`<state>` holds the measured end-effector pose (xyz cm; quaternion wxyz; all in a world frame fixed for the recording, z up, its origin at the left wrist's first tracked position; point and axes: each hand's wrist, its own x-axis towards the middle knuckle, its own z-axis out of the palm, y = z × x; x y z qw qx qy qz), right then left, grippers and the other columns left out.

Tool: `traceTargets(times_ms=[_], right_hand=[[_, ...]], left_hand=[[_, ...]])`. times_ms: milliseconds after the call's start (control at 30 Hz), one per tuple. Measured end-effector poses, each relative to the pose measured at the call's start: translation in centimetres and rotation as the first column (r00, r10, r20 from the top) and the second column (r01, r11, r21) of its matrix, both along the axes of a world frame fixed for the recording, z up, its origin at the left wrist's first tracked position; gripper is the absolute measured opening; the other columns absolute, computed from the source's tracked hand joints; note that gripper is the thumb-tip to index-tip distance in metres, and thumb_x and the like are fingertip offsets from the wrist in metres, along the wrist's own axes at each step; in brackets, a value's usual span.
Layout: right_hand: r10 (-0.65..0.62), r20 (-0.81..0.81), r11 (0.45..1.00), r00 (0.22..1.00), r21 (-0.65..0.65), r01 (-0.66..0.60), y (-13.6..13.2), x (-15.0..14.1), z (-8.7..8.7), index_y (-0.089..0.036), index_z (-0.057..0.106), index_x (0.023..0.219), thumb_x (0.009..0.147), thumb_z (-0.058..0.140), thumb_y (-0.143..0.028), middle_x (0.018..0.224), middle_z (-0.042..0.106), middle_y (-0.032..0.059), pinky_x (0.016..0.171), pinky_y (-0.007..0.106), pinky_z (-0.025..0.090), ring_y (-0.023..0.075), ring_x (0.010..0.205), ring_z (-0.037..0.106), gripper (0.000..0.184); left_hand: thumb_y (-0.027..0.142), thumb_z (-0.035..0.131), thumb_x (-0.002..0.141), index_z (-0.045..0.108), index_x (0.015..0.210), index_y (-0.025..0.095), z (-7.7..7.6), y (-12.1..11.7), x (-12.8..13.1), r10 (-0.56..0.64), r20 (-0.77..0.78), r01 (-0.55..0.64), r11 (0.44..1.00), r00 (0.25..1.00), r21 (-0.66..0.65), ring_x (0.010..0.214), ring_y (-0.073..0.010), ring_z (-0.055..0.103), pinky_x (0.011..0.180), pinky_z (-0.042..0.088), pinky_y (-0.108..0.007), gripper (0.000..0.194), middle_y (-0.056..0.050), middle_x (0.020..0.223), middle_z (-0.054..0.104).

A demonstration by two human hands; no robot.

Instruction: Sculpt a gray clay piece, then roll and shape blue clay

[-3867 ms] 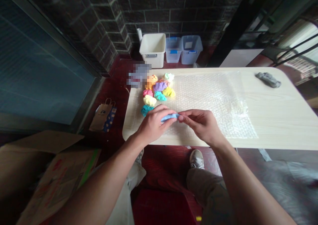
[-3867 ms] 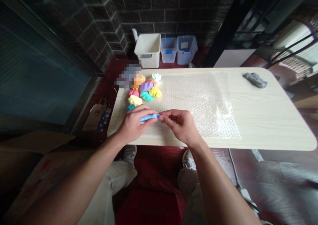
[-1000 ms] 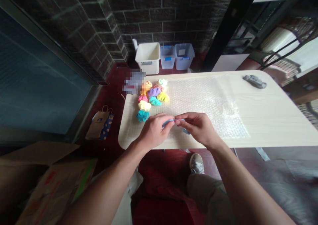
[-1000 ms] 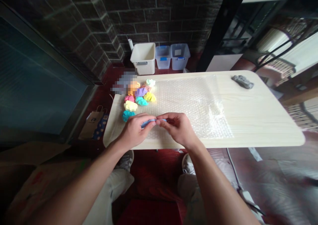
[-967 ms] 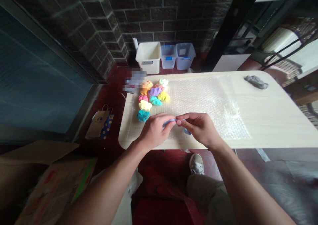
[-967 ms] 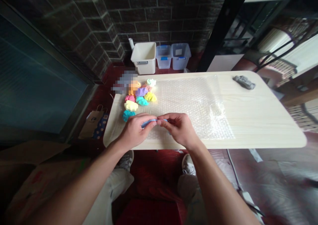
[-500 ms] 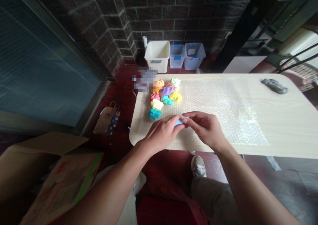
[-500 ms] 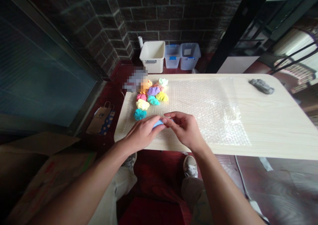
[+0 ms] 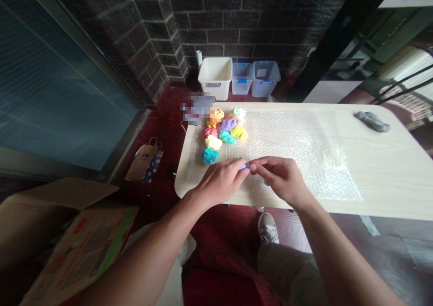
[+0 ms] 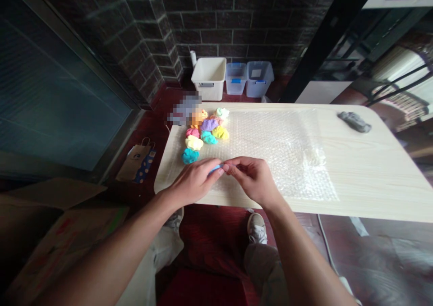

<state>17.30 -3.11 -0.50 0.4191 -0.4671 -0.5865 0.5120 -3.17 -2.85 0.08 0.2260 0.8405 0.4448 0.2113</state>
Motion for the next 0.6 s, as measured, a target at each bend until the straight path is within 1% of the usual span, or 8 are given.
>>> traceTargets(times_ms=[100,167,233,333,400,500,533,600], right_hand=[[0.022,-0.012,1.0,1.0,-0.011,-0.022,0.0,0.0,-0.1,-0.018,0.085,0.093,0.083,0.086,-0.053,0.075,0.079,0.0058,0.065,0.032,0.058,0.0199,0.07,0.07,0.036],[0.031,-0.023,0.999,0.999,-0.02,-0.032,0.1,-0.1,-0.2,-0.018,0.085,0.095,0.083,0.086,-0.051,0.074,0.078,0.005,0.067,0.033,0.058,0.0203,0.071,0.071,0.035],[0.033,-0.046,0.999,0.998,-0.029,-0.034,0.1,-0.2,-0.3,-0.018,0.084,0.096,0.082,0.088,-0.048,0.08,0.08,0.0063,0.07,0.033,0.058,0.0204,0.074,0.072,0.034],[0.031,-0.092,0.998,0.995,-0.05,-0.036,0.2,-0.3,-0.5,-0.018,0.083,0.101,0.082,0.088,-0.046,0.092,0.083,0.0083,0.074,0.033,0.058,0.0204,0.079,0.073,0.034],[0.038,-0.077,0.997,0.996,-0.058,-0.042,0.2,-0.4,-0.5,-0.018,0.083,0.1,0.083,0.087,-0.046,0.089,0.082,0.0075,0.072,0.033,0.057,0.0196,0.076,0.072,0.033],[0.043,-0.034,0.998,0.998,-0.05,-0.045,0.2,-0.5,-0.2,-0.017,0.084,0.093,0.085,0.085,-0.048,0.079,0.079,0.0058,0.066,0.031,0.054,0.0173,0.069,0.067,0.032],[0.032,-0.038,0.998,0.999,-0.052,-0.034,0.2,-0.5,-0.1,-0.016,0.083,0.092,0.086,0.084,-0.048,0.078,0.078,0.0056,0.065,0.031,0.053,0.0167,0.068,0.066,0.032],[-0.007,-0.07,0.997,0.997,-0.076,0.002,0.2,-0.5,0.2,-0.015,0.082,0.098,0.089,0.081,-0.05,0.077,0.077,0.0055,0.064,0.03,0.052,0.0162,0.068,0.066,0.036]], left_hand=[[0.03,0.046,0.109,0.062,0.098,0.021,-0.1,0.0,-0.2,-0.015,0.077,0.017,1.0,0.997,-0.023,0.089,-0.0209,0.068,0.076,0.049,-0.032,0.021,-0.004,0.094,0.072],[0.031,0.043,0.11,0.061,0.093,0.02,-0.3,0.1,-0.4,-0.021,0.13,0.024,0.999,0.991,-0.023,0.088,-0.0202,0.067,0.077,0.048,-0.032,0.027,-0.004,0.091,0.069],[0.031,0.043,0.11,0.061,0.088,0.02,-0.6,0.3,-0.6,-0.023,0.157,0.025,1.0,0.987,-0.011,0.087,-0.0197,0.065,0.077,0.048,-0.032,0.03,-0.003,0.088,0.066],[0.03,0.047,0.109,0.065,0.093,0.02,-1.0,0.6,-0.8,-0.019,0.165,0.019,1.0,0.986,-0.001,0.09,-0.0206,0.065,0.081,0.048,-0.032,0.026,-0.004,0.091,0.066],[0.029,0.048,0.108,0.067,0.096,0.019,-1.1,0.6,-0.9,-0.017,0.163,0.017,1.0,0.986,0.004,0.093,-0.0212,0.065,0.083,0.049,-0.033,0.025,-0.005,0.093,0.067],[0.028,0.049,0.108,0.068,0.097,0.019,-1.1,0.6,-1.0,-0.026,0.179,0.024,1.0,0.984,0.013,0.093,-0.0211,0.065,0.084,0.049,-0.033,0.024,-0.005,0.094,0.068],[0.028,0.049,0.108,0.068,0.096,0.019,-1.0,0.6,-1.0,-0.026,0.19,0.024,1.0,0.981,0.013,0.092,-0.0207,0.065,0.084,0.049,-0.033,0.024,-0.005,0.093,0.068],[0.027,0.049,0.107,0.067,0.093,0.018,-0.9,0.6,-1.0,-0.014,0.222,0.014,1.0,0.975,0.003,0.088,-0.0193,0.065,0.081,0.048,-0.031,0.025,-0.005,0.091,0.069]])
